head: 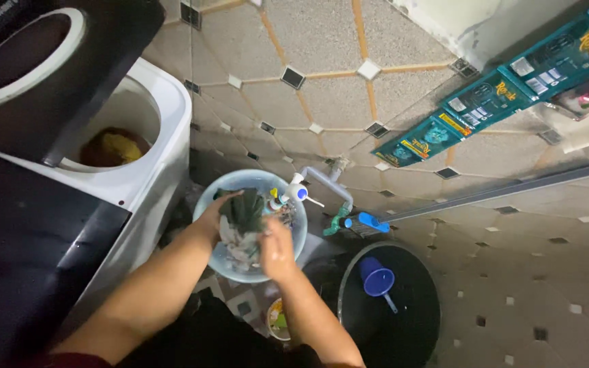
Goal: Washing clothes by hand in a bucket using water and soap.
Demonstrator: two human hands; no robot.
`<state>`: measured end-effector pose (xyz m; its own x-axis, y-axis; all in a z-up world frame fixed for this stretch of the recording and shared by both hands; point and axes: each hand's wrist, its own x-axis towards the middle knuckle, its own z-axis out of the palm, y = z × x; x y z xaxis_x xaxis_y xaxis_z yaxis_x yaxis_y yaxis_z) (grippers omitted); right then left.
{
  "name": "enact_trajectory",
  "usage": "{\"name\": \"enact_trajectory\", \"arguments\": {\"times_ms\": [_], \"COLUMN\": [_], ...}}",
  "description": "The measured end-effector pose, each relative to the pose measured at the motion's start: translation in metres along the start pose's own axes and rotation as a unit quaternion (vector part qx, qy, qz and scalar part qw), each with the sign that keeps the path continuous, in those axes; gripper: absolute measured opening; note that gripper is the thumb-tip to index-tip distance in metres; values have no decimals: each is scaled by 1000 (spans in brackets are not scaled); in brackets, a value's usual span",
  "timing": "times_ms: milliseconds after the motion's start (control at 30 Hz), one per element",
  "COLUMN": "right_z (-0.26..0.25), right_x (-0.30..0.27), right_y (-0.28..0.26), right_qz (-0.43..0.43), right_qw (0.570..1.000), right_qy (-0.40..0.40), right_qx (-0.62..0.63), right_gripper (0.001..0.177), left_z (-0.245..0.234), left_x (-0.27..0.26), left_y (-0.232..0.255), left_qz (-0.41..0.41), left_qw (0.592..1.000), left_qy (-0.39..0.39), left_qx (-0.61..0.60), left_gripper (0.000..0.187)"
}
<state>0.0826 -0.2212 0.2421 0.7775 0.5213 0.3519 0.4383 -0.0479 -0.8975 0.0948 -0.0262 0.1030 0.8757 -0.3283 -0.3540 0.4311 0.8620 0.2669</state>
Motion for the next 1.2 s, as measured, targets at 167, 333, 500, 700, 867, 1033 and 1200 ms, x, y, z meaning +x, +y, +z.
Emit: {"name": "enact_trajectory", "arguments": {"times_ms": [167, 333, 500, 700, 867, 1033, 1200], "right_z": [-6, 24, 42, 49, 40, 85, 94], "right_x": [99, 161, 153, 147, 124, 62, 100], "right_y": [-53, -26, 69, 159, 81, 113, -4], "right_qz": [50, 210, 36, 125, 338, 279, 26], "right_qw": [990, 966, 939, 977, 857, 833, 843], "right_qy": [130, 126, 119, -35, 87, 125, -11], "right_qx": [-35, -89, -320, -170, 379, 461, 538], "right_gripper": [28, 37, 41, 57, 63, 70, 98], "left_z": [92, 101, 163, 25, 93, 130, 135], "left_x": [-54, -73, -115, -31, -66, -82, -88], "left_y": [24, 36, 53, -3, 47, 70, 56], "left_qz": [-26, -1, -59, -60, -76, -75, -137], "left_qw": [993, 992, 995, 985, 976, 966, 926], "left_qy": [-22, -80, -49, 55, 65, 10, -137], "left_qx": [-109, -96, -66, -152, -193, -247, -325], "left_gripper": [49, 46, 72, 32, 30, 36, 49]}}
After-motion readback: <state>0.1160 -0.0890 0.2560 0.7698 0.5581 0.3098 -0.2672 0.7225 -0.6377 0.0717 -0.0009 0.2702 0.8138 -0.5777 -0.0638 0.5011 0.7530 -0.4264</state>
